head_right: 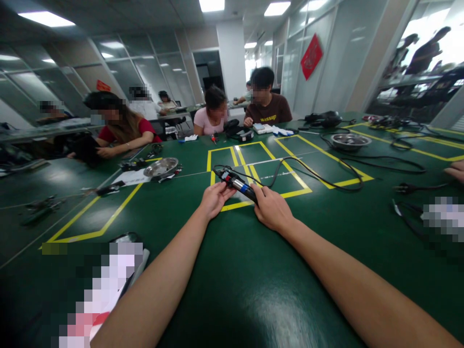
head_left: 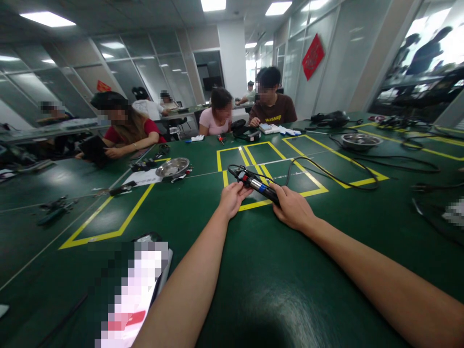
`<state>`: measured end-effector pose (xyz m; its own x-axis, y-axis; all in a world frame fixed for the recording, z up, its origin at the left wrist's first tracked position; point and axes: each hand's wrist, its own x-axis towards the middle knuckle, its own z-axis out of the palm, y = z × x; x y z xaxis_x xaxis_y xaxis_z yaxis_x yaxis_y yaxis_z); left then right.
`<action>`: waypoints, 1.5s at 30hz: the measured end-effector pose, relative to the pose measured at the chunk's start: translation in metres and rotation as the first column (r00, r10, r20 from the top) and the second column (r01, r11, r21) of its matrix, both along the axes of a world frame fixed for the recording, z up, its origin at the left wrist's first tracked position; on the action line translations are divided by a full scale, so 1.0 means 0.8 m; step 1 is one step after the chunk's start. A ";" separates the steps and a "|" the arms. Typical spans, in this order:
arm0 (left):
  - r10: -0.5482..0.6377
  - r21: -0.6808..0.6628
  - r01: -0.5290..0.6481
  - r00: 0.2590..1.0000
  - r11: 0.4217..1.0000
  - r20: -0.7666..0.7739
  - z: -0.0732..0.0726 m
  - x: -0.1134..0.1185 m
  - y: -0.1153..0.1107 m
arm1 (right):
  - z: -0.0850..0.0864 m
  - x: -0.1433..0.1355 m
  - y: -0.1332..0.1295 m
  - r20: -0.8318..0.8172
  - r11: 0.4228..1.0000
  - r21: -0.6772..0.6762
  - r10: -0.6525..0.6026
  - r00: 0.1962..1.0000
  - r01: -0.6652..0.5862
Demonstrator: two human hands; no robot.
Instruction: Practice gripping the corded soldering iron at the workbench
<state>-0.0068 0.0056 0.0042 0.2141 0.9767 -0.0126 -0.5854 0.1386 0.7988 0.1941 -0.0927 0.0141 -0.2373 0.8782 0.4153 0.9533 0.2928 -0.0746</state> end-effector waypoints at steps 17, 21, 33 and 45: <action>0.037 -0.043 -0.036 0.999 0.998 0.015 -0.001 0.000 0.001 | 0.013 0.000 -0.002 -0.023 0.997 0.071 -0.004 1.000 0.005; 0.036 -0.043 -0.035 0.999 0.998 0.008 -0.001 0.000 0.002 | 0.011 0.005 0.001 -0.069 0.990 0.096 0.109 0.992 -0.102; 0.002 -0.072 0.006 0.994 0.997 0.106 -0.006 -0.006 0.007 | -0.007 0.012 0.013 -0.188 0.975 0.080 0.221 0.957 -0.209; -0.057 -0.023 0.060 0.992 0.998 0.109 -0.004 -0.008 0.004 | 0.005 0.009 0.006 -0.092 0.973 -0.002 0.229 0.969 -0.230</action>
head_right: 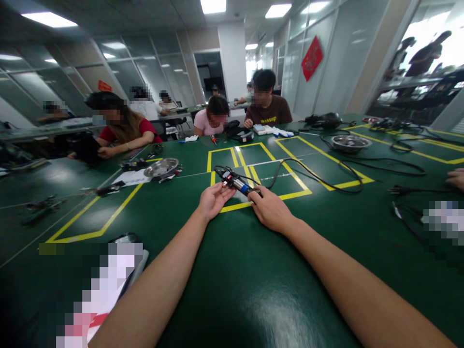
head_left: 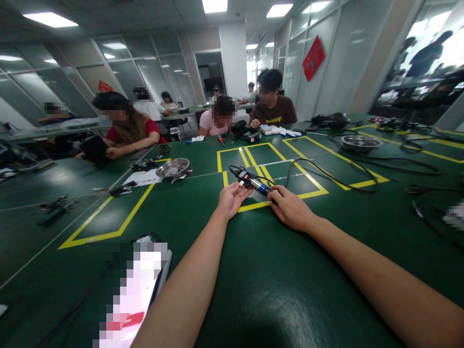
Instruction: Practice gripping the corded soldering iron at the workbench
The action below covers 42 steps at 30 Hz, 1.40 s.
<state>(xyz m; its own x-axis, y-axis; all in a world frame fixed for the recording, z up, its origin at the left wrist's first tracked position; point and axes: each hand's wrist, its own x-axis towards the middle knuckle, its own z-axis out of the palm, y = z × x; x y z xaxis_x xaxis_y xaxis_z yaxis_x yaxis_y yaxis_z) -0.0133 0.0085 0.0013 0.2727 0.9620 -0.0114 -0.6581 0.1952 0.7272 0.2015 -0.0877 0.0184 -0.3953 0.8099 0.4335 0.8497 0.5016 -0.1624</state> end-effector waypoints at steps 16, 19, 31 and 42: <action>0.009 0.030 -0.007 0.998 1.000 -0.060 0.001 0.004 -0.003 | 0.007 -0.001 -0.005 0.214 1.000 0.011 -0.017 0.977 0.015; 0.017 0.028 -0.015 0.998 1.000 -0.062 0.001 0.005 -0.002 | 0.006 -0.002 -0.005 0.234 0.999 0.018 -0.038 0.971 0.035; -0.004 0.034 0.004 1.000 0.999 0.017 0.001 -0.001 -0.001 | 0.010 0.002 -0.008 0.194 1.000 -0.007 0.002 0.981 -0.001; 0.020 0.010 -0.020 1.000 1.000 -0.011 0.003 -0.001 -0.002 | 0.008 -0.012 -0.006 0.204 1.000 0.005 -0.021 0.979 0.020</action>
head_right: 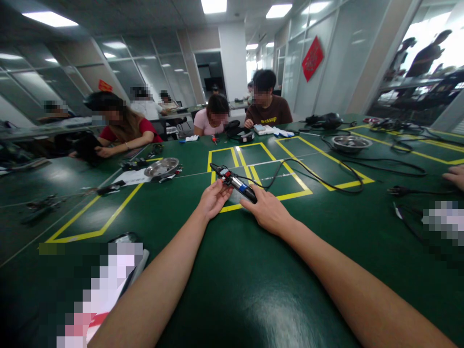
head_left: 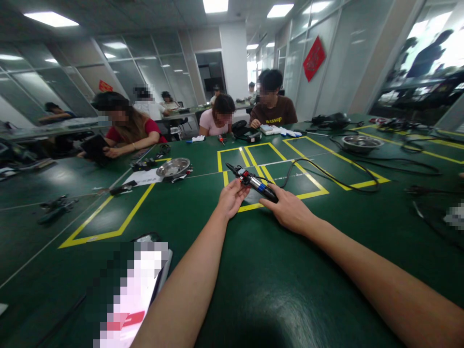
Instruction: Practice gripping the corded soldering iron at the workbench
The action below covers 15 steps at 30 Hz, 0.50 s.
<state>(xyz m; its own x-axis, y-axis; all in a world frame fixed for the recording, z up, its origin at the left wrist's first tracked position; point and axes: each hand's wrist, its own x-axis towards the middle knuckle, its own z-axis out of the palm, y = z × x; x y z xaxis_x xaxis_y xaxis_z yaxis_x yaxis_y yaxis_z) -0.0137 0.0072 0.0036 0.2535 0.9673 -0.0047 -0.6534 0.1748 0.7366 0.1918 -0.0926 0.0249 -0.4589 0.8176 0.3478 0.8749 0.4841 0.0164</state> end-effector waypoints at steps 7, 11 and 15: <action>0.024 -0.013 -0.024 1.000 1.000 -0.005 0.002 0.001 -0.002 | -0.002 0.004 0.003 0.022 0.998 0.055 0.025 0.999 -0.026; 0.025 -0.007 -0.025 1.000 1.000 -0.017 0.000 0.000 0.000 | -0.004 0.004 0.004 0.057 0.998 0.063 -0.001 0.998 -0.003; 0.024 -0.002 -0.024 1.000 1.000 -0.016 -0.001 0.000 0.001 | -0.002 -0.004 0.002 0.116 0.994 0.073 -0.089 0.989 0.081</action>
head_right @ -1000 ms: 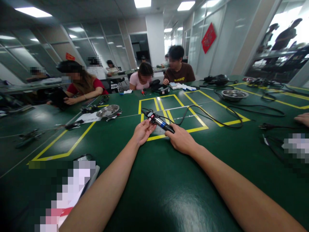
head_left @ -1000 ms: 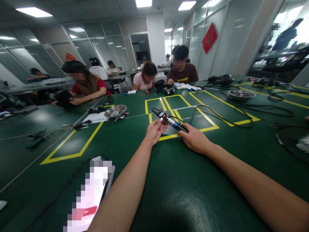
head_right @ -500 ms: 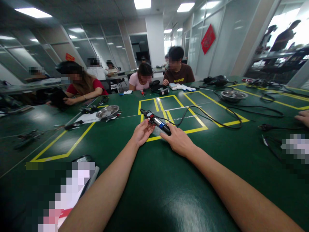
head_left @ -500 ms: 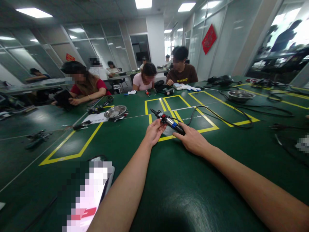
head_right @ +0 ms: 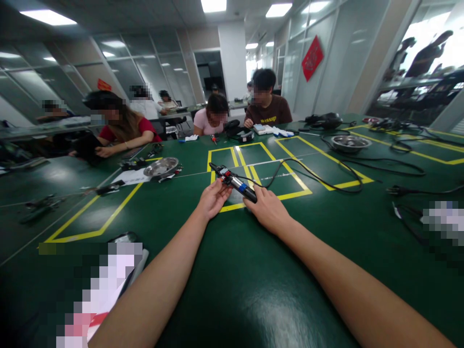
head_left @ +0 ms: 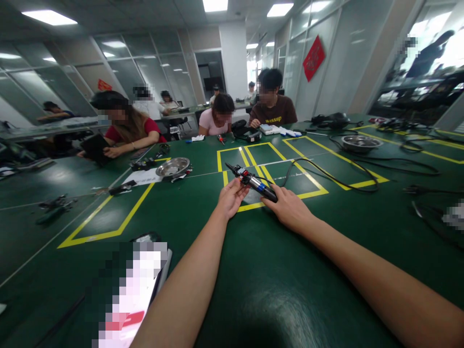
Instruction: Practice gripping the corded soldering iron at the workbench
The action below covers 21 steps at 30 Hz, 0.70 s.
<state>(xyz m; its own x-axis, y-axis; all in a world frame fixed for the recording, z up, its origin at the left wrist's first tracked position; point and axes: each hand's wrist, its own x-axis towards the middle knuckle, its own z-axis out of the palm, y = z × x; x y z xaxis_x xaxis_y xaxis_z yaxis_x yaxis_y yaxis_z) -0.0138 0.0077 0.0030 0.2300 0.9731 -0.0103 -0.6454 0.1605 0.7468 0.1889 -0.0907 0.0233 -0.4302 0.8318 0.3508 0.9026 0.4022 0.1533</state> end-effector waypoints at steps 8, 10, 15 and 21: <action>0.004 0.000 -0.004 1.000 1.000 -0.012 0.000 0.000 0.000 | 0.008 -0.007 -0.005 0.030 0.989 -0.113 -0.087 0.996 0.090; -0.003 0.014 0.003 1.000 1.000 -0.015 -0.001 0.000 0.001 | 0.009 -0.006 -0.005 0.039 0.989 -0.123 -0.082 0.996 0.087; -0.026 0.054 0.027 0.999 0.998 -0.027 0.000 0.001 -0.001 | 0.010 -0.003 -0.005 0.024 0.985 -0.142 -0.092 0.995 0.094; -0.066 0.073 0.071 0.995 0.995 -0.073 0.007 -0.002 -0.006 | 0.017 0.003 -0.006 -0.047 0.981 -0.055 -0.190 0.981 0.187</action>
<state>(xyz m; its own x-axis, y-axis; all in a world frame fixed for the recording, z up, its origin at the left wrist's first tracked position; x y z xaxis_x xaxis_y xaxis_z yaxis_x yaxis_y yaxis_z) -0.0152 0.0033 0.0085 0.2973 0.9538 0.0439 -0.5803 0.1440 0.8016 0.1914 -0.0959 0.0370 -0.2461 0.9132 0.3248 0.9692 0.2298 0.0881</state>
